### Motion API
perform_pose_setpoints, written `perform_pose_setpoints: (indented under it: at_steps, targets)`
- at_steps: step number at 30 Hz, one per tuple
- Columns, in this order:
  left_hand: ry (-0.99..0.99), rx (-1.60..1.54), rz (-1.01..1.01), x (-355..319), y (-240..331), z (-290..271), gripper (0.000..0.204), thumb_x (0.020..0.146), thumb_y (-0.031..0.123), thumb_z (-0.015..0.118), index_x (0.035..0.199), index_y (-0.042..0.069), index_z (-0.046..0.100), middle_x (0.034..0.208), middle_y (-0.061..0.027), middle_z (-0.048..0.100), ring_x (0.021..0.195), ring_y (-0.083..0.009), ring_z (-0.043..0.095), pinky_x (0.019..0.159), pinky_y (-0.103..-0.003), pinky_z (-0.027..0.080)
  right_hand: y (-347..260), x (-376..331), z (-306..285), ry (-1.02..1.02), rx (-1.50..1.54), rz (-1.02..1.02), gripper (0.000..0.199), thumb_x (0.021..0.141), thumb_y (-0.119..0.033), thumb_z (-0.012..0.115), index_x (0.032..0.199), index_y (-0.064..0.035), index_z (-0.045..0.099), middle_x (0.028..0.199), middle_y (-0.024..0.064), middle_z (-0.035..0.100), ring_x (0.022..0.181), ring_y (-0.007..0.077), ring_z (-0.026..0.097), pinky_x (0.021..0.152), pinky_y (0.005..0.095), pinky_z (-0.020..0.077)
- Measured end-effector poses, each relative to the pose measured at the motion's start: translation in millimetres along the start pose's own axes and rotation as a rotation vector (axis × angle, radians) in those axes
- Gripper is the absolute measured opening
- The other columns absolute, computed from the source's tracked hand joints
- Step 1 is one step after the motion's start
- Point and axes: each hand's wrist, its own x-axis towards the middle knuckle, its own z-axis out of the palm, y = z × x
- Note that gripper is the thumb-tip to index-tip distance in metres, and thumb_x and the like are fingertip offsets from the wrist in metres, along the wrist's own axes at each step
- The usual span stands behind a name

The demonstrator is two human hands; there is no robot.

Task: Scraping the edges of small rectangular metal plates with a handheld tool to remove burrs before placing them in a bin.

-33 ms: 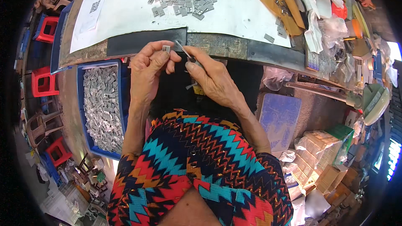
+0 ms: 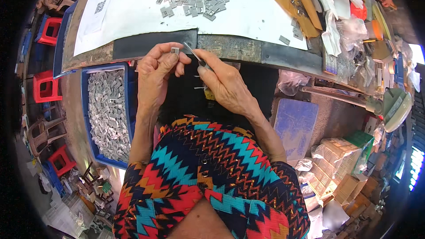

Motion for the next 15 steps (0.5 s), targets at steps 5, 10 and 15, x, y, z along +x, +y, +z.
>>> perform_pose_setpoints:
  at_steps: [5,10,15]
  targets:
    - [0.04,-0.004,0.042,1.3,-2.2,-0.3,0.023,0.086,0.011,0.054,0.103,-0.004,0.053,0.085,-0.0117,0.063,0.063,-0.0088,0.054,0.055,-0.019,0.042,-3.2,-5.6,1.1,0.006,-0.143,-0.164,0.036,0.083,-0.004,0.049,0.119,0.0004,0.047,0.1,0.0187,0.058,0.09,0.0249,0.058,0.078,0.0323,0.044]
    - [0.025,0.031,0.048,-0.7,0.1,-0.5,0.021,0.087,0.008,0.053,0.103,-0.005,0.052,0.086,-0.0099,0.063,0.062,-0.007,0.052,0.052,-0.017,0.04,0.0,-4.3,2.3,0.065,-0.122,-0.274,0.036,0.08,-0.003,0.054,0.116,-0.0007,0.051,0.095,0.0169,0.06,0.084,0.0223,0.059,0.075,0.0302,0.0449]
    - [0.047,0.094,0.057,-1.9,-2.6,-0.8,0.019,0.087,0.007,0.052,0.103,-0.005,0.053,0.084,-0.0067,0.063,0.061,-0.0047,0.05,0.051,-0.016,0.038,-5.4,-4.3,1.0,-0.009,-0.119,-0.158,0.033,0.08,-0.002,0.055,0.113,0.0001,0.055,0.1,0.011,0.061,0.092,0.0154,0.056,0.082,0.0257,0.0421]
